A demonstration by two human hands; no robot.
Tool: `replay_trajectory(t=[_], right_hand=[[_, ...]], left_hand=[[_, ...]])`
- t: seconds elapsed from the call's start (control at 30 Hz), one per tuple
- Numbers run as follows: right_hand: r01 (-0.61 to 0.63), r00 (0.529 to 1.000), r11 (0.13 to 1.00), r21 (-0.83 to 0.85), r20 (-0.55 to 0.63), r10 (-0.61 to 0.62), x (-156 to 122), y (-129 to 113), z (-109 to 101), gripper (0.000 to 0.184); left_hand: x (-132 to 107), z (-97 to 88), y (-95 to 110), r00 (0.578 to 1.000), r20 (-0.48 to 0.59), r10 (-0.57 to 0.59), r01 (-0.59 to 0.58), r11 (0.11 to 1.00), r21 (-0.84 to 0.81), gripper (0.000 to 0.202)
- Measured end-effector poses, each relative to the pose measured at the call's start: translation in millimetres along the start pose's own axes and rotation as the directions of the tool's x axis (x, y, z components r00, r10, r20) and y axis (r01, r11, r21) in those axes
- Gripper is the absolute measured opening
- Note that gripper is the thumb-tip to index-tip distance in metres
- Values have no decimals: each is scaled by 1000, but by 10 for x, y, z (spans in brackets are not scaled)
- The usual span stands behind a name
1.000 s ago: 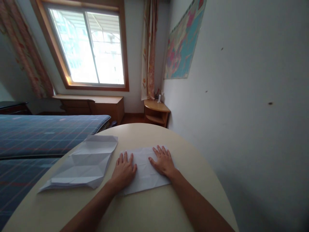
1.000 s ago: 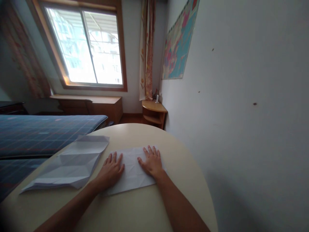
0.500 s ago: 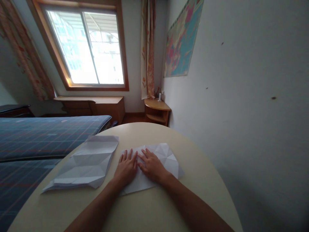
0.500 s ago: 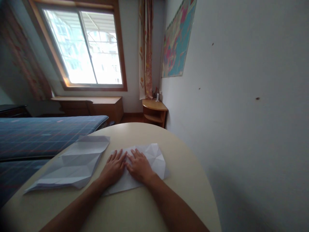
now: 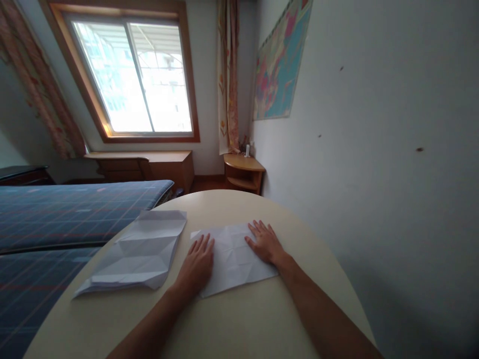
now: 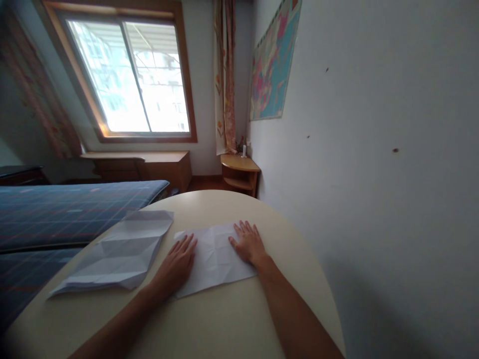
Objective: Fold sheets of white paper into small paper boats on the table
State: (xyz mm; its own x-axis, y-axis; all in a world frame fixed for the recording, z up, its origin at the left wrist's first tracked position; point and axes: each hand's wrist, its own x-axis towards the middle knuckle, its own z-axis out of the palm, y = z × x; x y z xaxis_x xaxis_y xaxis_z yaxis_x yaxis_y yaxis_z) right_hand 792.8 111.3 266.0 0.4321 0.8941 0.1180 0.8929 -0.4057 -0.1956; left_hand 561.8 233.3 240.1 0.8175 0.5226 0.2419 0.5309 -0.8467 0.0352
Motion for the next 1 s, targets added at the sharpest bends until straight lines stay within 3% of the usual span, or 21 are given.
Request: replay_trajectory(t=[0.13,0.3,0.43,0.6,0.67,0.77,0.93,1.0], right_hand=[[175,977,985,9,-125,-172,-118,-344,-43,51],[365,928,914,176,2,-372,-299,-755,105,58],[234,964,963,132,98,-247,-232,-591,140,69],[11,997,999,52,79,-15,-85,-222,91,71],[-4,998,999,43,66,2,-77,-180,95,70],[-10,998,999,43,55,8,-84,-190,107,69],[-17,999,998,59,44,14,-95,-245,56,66],[48,999,995,85,21,-50,-130,-310,32,62]], left_hand=[[-31,-20,57,999,46,14,-11,997,-78,50],[-9,-40,27,992,102,69,-60,995,-85,54],[18,-13,-81,992,117,52,-48,998,-36,53],[39,-56,-156,993,94,-73,67,995,69,54],[30,-95,-97,996,63,-63,58,996,73,52],[-10,-127,73,998,34,45,-45,999,-2,54],[-77,-122,252,988,119,103,-88,989,-119,60],[-77,-121,238,987,132,87,-72,990,-118,60]])
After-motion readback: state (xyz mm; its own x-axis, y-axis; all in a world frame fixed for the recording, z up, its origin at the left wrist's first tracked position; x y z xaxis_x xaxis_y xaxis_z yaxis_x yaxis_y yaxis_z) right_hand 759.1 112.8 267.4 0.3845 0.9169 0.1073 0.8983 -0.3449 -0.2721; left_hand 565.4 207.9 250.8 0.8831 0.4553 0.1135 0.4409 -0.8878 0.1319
